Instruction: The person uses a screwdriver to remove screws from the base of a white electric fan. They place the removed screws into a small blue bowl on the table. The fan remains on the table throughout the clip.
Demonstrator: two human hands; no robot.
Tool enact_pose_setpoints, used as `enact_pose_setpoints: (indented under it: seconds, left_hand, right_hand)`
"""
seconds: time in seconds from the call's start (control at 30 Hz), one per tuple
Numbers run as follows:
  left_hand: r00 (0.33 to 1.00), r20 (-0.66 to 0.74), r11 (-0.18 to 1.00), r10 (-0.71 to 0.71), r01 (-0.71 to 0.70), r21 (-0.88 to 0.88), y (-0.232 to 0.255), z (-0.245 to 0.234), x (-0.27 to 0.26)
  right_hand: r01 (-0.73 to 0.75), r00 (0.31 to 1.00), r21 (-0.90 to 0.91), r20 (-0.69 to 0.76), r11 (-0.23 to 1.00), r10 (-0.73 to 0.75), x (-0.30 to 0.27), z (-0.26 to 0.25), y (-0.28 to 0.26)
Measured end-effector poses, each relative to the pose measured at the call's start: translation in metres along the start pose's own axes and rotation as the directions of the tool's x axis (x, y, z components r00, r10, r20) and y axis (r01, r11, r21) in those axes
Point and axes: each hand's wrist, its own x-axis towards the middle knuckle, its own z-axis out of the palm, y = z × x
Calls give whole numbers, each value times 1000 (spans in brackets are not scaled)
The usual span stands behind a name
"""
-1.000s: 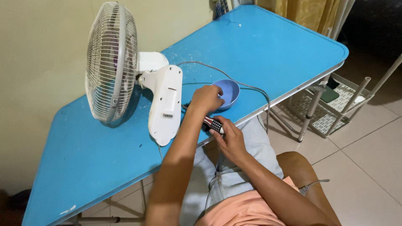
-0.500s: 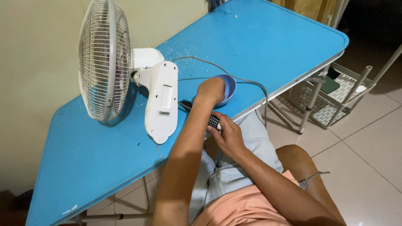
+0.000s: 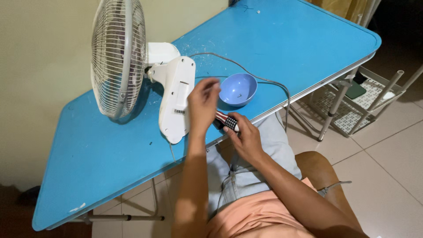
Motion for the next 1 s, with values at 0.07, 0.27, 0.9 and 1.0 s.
enact_pose_setpoints:
  seconds: [0.07,0.27,0.9,1.0]
  left_hand:
    - [988,-120,979,-96,72,-191,-9,-21,-27]
    - [902,-351,949,-252,159,-272,-55,-37,-79]
    - [891,-341,930,-300,194,-311,-72,-46,-88]
    - [901,-313,920,-302,189,-345,-74,-49,-88]
  right_hand:
    - [-32,999,-6,11,999,32,-2,1,0]
    - [-7,1000,39,-20,999,8,-3,1,6]
    - [-166,976,532,-35,831,217,-13,-30,35]
    - [-150,981,517,-28,843,192,-13,-35,34]
